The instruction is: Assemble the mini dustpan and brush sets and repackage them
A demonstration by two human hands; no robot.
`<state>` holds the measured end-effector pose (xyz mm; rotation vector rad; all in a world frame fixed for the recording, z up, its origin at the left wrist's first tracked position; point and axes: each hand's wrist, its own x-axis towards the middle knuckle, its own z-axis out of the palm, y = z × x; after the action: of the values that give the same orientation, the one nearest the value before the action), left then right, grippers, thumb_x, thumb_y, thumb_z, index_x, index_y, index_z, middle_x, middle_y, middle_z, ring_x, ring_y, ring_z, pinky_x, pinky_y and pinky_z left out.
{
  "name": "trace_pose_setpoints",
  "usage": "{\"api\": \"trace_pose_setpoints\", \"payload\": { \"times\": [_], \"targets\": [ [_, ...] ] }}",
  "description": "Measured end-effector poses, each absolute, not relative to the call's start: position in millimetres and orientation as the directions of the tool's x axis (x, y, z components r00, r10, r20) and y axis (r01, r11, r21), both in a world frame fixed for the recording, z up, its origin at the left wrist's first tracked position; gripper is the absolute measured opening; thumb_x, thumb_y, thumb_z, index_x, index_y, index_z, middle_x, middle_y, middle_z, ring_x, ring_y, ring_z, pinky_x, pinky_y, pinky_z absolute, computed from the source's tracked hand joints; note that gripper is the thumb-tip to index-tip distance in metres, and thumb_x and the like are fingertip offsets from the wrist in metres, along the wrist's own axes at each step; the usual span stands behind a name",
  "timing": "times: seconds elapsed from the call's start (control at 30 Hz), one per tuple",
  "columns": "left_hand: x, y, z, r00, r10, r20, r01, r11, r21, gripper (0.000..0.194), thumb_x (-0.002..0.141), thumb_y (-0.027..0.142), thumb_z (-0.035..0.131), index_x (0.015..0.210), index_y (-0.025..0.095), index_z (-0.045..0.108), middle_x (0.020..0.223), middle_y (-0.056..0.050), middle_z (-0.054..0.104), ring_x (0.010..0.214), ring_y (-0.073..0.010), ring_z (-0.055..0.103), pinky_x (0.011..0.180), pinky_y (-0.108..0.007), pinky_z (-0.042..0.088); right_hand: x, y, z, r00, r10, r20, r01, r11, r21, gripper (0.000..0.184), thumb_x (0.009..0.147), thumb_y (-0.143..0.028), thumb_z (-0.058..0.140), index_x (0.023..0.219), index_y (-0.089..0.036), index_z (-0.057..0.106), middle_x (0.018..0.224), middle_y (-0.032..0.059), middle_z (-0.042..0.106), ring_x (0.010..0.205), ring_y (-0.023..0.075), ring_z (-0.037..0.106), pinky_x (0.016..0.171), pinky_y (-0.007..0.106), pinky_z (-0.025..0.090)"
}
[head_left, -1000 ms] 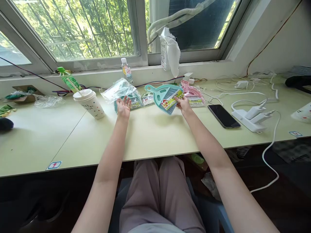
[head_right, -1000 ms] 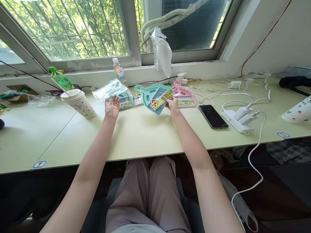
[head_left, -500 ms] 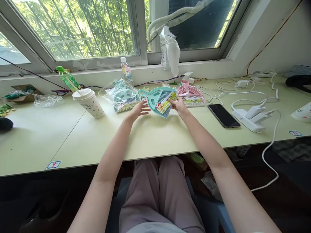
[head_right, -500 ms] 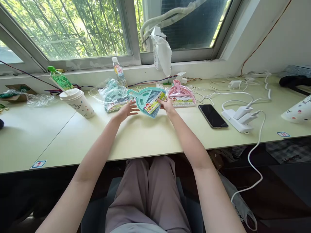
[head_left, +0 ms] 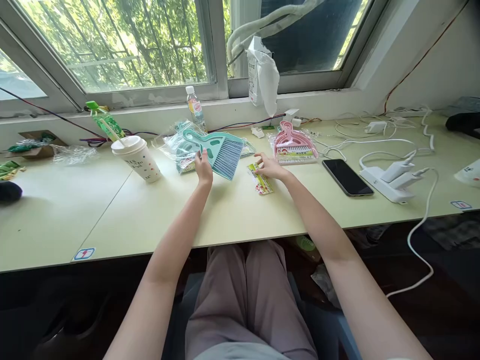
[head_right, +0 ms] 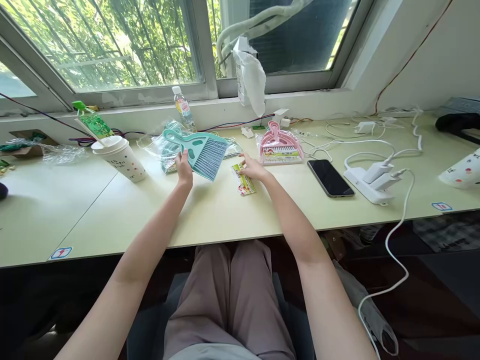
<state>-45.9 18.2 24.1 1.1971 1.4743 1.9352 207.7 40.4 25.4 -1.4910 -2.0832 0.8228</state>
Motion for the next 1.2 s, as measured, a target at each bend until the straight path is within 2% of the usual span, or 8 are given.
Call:
{"api": "trace_pose_setpoints", "payload": {
  "times": [0.13, 0.23, 0.33, 0.53, 0.83, 0.93, 1.03, 1.2],
  "targets": [
    [-40.8, 7.7, 32.3, -0.605, 0.692, 0.394, 0.253, -0.302, 0.919, 0.026, 0.098, 0.041, 0.045, 0.099, 0.021, 0.061, 0.096, -0.006, 0.065, 0.095, -0.0185, 0.062, 0.088, -0.029, 0.044, 199.9, 38.0, 24.0, -0.212, 0.935, 0.285, 0.807, 0.331, -0.489, 0.041, 0.085, -0.020, 0.064, 0.124, -0.020, 0.053, 0.127, 0.0131, 0.060, 0.112, 0.0277, 0.061, 0.095, 0.043, 0.049],
    [-25.4, -8.3, 40.5, -0.547, 0.694, 0.468, 0.418, -0.257, 0.871, 0.025, 0.096, 0.040, 0.049, 0.102, 0.020, 0.063, 0.076, -0.002, 0.062, 0.073, -0.0169, 0.060, 0.072, -0.028, 0.042, 191.0, 32.0, 30.2, -0.126, 0.871, 0.475, 0.742, 0.401, -0.538, 0.023, 0.094, -0.029, 0.053, 0.114, -0.020, 0.056, 0.120, 0.0112, 0.061, 0.097, 0.0230, 0.063, 0.085, 0.037, 0.049],
    [-3.4, -29.4, 46.2, -0.401, 0.724, 0.562, 0.602, -0.254, 0.757, 0.025, 0.093, 0.041, 0.055, 0.109, 0.023, 0.064, 0.069, 0.000, 0.060, 0.064, -0.0162, 0.056, 0.066, -0.028, 0.038, 179.1, 19.0, 39.2, -0.239, 0.782, 0.576, 0.607, 0.583, -0.539, 0.028, 0.097, -0.042, 0.050, 0.115, -0.022, 0.057, 0.115, 0.0082, 0.062, 0.087, 0.0194, 0.062, 0.078, 0.032, 0.049],
    [21.1, -58.4, 50.8, -0.149, 0.809, 0.569, 0.722, -0.305, 0.621, 0.037, 0.092, 0.041, 0.058, 0.126, 0.025, 0.061, 0.080, -0.002, 0.063, 0.076, -0.0194, 0.061, 0.070, -0.027, 0.037, 162.3, -3.5, 50.7, -0.220, 0.786, 0.577, 0.551, 0.589, -0.592, 0.029, 0.089, -0.051, 0.059, 0.100, -0.025, 0.063, 0.105, 0.0067, 0.059, 0.091, 0.0221, 0.058, 0.078, 0.032, 0.048],
    [19.0, -52.0, 48.5, -0.128, 0.837, 0.532, 0.661, -0.328, 0.675, 0.041, 0.098, 0.050, 0.044, 0.124, 0.026, 0.064, 0.073, 0.000, 0.060, 0.067, -0.0159, 0.056, 0.069, -0.026, 0.035, 170.2, 6.7, 55.4, -0.184, 0.813, 0.553, 0.328, 0.581, -0.745, 0.044, 0.074, -0.065, 0.067, 0.076, -0.022, 0.058, 0.083, 0.0031, 0.051, 0.079, 0.0183, 0.049, 0.072, 0.032, 0.043],
    [9.4, -41.7, 48.0, -0.220, 0.824, 0.523, 0.640, -0.283, 0.715, 0.040, 0.098, 0.050, 0.044, 0.117, 0.023, 0.067, 0.073, -0.002, 0.060, 0.072, -0.0182, 0.058, 0.071, -0.027, 0.037, 170.7, 5.3, 55.0, -0.176, 0.850, 0.496, 0.197, 0.524, -0.829, 0.047, 0.076, -0.070, 0.061, 0.077, -0.023, 0.057, 0.081, 0.0028, 0.049, 0.079, 0.0185, 0.050, 0.071, 0.032, 0.044],
    [-18.2, -22.2, 50.3, -0.447, 0.724, 0.525, 0.585, -0.207, 0.784, 0.043, 0.101, 0.047, 0.035, 0.097, 0.019, 0.068, 0.073, -0.004, 0.058, 0.079, -0.0205, 0.059, 0.075, -0.029, 0.041, 177.2, 3.3, 62.8, -0.118, 0.895, 0.429, 0.090, 0.440, -0.893, 0.048, 0.084, -0.073, 0.048, 0.088, -0.026, 0.058, 0.083, 0.0035, 0.052, 0.081, 0.0199, 0.054, 0.071, 0.033, 0.047],
    [-66.0, 8.4, 52.8, -0.595, 0.702, 0.392, 0.458, -0.105, 0.883, 0.038, 0.099, 0.042, 0.037, 0.076, 0.021, 0.060, 0.063, -0.002, 0.050, 0.072, -0.0184, 0.056, 0.070, -0.029, 0.045, 209.6, 9.1, 85.4, -0.045, 0.888, 0.458, 0.253, 0.454, -0.855, 0.047, 0.092, -0.067, 0.041, 0.099, -0.026, 0.063, 0.089, 0.0050, 0.060, 0.084, 0.0194, 0.060, 0.071, 0.031, 0.049]
  ]
}}
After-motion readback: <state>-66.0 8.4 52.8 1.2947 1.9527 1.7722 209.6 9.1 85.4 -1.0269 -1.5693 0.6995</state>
